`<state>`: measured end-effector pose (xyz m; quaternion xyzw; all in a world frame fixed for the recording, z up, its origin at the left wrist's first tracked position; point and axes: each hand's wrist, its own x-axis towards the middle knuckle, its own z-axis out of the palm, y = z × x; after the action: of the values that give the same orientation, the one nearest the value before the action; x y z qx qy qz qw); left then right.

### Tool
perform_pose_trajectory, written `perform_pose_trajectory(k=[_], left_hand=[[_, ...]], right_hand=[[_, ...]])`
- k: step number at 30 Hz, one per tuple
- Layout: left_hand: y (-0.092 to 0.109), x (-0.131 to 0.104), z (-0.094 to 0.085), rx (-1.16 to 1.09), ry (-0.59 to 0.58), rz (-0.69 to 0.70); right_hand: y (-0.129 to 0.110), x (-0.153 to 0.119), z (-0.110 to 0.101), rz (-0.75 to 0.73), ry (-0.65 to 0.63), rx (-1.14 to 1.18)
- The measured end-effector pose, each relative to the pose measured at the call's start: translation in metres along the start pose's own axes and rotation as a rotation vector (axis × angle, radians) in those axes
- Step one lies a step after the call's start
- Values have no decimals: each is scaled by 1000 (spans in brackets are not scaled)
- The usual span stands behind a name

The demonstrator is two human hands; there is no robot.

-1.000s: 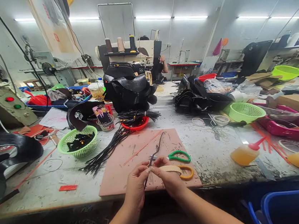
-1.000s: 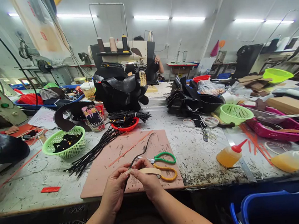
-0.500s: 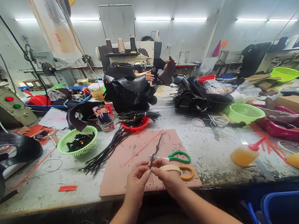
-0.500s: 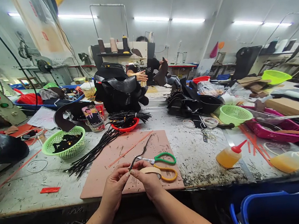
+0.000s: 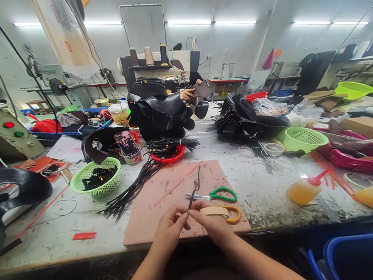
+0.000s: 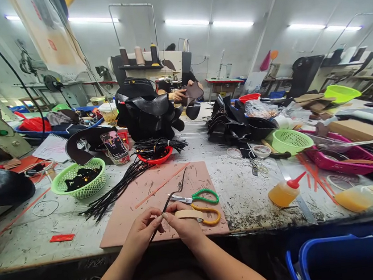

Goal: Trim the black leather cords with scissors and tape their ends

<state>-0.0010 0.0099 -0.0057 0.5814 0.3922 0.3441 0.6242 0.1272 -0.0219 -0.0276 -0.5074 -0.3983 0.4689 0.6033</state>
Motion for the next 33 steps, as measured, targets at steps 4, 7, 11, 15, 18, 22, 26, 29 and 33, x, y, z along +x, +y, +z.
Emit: perform_pose_trajectory(k=[4,7,11,15,18,22,26,29,33], left_hand=[[1,-3,-1,-224,-97,-139],[1,-4,-1,-322,-154,-203],[1,-4,-1,-362,-178,-250],[1,-4,-1,-260,-91,-216],[1,-3,-2,-159,-20,-138],[-2,-2,-3,-107,10,-80],[-3,-3,-2,-141,27,-88],[-1,-3,-1,-159,30,-112],[1,-3,1,-286,-3,-210]], right_hand=[[-3,1,-5,-21,-100,-17],[-6,2,-8,-61,-196,-32],[-7,2,-8,-71,-257,-54],[-3,2,-8,-98,-231,-85],[0,2,-7,-151,-230,-104],[1,2,-8,-196,-222,-176],[-2,4,-9,-256,-241,-171],[-5,6,-9,-233,-209,-218],[-5,7,-12,-151,-218,-212]])
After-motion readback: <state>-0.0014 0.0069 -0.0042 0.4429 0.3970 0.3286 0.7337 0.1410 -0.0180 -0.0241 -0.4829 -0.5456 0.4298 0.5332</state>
